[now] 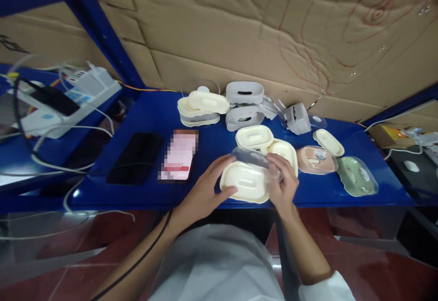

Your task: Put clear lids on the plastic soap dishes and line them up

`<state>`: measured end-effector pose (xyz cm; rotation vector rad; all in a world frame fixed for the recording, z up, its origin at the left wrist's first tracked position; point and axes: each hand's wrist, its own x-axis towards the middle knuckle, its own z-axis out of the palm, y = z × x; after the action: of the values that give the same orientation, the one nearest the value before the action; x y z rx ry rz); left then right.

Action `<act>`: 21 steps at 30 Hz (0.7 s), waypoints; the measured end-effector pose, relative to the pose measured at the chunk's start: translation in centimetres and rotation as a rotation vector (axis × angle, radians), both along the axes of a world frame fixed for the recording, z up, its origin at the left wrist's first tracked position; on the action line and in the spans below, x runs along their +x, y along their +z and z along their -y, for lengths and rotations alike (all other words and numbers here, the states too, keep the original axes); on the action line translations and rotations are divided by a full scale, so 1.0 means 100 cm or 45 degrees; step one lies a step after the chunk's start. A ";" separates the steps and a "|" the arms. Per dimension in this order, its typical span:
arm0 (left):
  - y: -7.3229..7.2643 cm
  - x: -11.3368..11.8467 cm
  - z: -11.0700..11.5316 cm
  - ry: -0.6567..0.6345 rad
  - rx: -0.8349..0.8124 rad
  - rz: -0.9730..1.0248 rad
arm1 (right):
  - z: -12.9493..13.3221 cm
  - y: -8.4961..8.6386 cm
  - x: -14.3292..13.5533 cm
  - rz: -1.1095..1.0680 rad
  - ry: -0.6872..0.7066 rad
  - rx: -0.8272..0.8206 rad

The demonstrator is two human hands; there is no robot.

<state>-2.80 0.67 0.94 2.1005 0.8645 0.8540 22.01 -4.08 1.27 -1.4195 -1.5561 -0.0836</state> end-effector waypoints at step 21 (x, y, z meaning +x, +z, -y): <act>-0.008 -0.029 0.018 0.095 0.443 -0.220 | 0.007 0.000 -0.001 0.178 0.442 -0.386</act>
<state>-5.70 -1.10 0.16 2.4869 0.9428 0.9248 21.92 -4.76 1.31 -1.3711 -1.9733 0.2775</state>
